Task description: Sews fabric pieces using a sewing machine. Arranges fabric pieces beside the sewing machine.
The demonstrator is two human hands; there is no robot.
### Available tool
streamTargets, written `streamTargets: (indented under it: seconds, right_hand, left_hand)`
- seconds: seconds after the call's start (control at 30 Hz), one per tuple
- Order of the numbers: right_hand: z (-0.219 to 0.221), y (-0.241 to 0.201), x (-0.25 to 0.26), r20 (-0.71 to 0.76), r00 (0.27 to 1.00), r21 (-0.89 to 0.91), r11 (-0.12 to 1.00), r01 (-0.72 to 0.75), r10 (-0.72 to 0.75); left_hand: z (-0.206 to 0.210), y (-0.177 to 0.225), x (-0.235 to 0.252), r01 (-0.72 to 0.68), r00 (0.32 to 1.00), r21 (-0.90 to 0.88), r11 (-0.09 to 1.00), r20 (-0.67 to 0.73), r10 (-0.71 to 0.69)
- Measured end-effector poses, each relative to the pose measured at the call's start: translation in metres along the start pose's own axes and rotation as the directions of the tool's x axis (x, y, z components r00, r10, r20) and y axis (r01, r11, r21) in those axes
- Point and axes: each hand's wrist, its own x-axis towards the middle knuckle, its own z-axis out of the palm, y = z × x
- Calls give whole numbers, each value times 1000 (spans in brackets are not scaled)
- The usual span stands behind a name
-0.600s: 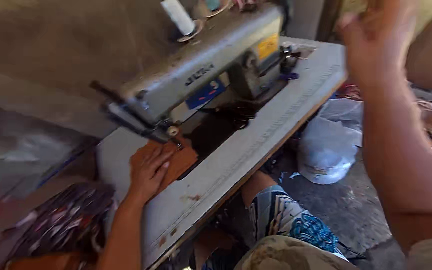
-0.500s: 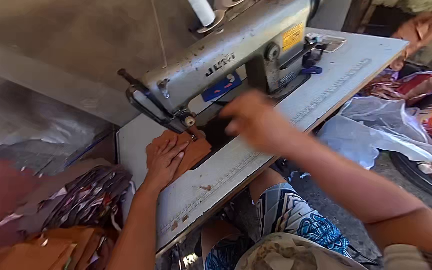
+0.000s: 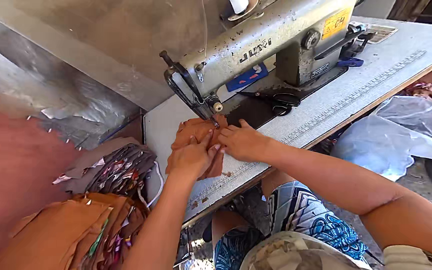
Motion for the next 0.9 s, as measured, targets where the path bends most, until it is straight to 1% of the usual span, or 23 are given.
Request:
streamTargets:
  seconds: [0.1,0.17,0.23,0.27,0.3,0.33,0.37,0.4,0.43,0.47,0.5,0.53,0.6,0.67,0.83,0.9]
  right_hand:
    - [-1,5,6,-9,999,-51,998,-39,38]
    - [-1,7,8,-54,996,-82,993,-80,76]
    - [0,3,1,-147,987,-98,991,-87,72]
    - [1,-1,-4,-216,976,-93,995,-47,26]
    - [4,-8,-9,-271,962,-71,997,19,-38]
    - [7,-17,-14,-271,958,-40,995,87,-94]
    - [11,-27,-19,-230,963,-5,990,142,-139]
    - [16,-35,-23,-175,968,19,982,186,-180]
    - [20,-40,-26,-104,974,31,978,207,-203]
    - [22,-43,-28,-46,977,40,977,209,-207]
    - [25,-45,-30,-31,978,35,977,208,-207]
    - [27,-45,-30,-41,978,18,979,205,-204]
    - [31,-42,-29,-90,977,-16,981,193,-193]
    - [30,-38,-28,-108,979,-31,985,173,-175]
    - [24,-24,-21,-100,985,-133,983,129,-143]
    - [22,-19,-19,-100,986,-138,983,117,-132]
  left_hand:
    - [-11,9,-3,31,998,45,999,46,-33]
    - [-16,5,-4,14,999,14,1000,34,-14]
    - [-18,-12,-6,-72,996,-63,995,-61,68]
    - [-17,-25,-5,-164,976,-102,981,-160,147]
    - [-13,-40,-3,-285,930,-132,949,-278,241]
    - [-7,-52,0,-408,864,-155,900,-386,325]
    - [1,-60,5,-519,786,-167,838,-478,392]
    - [10,-65,8,-601,731,-192,776,-524,437]
    - [19,-65,10,-646,710,-235,726,-533,460]
    - [28,-63,11,-665,712,-287,689,-524,468]
    - [37,-61,11,-666,724,-336,666,-508,467]
    - [45,-61,12,-663,732,-369,651,-503,460]
    - [55,-61,13,-658,735,-379,651,-512,445]
    - [55,-58,12,-641,745,-371,672,-511,429]
    - [52,-49,17,-595,763,-302,745,-504,405]
    - [53,-46,19,-550,787,-282,786,-489,375]
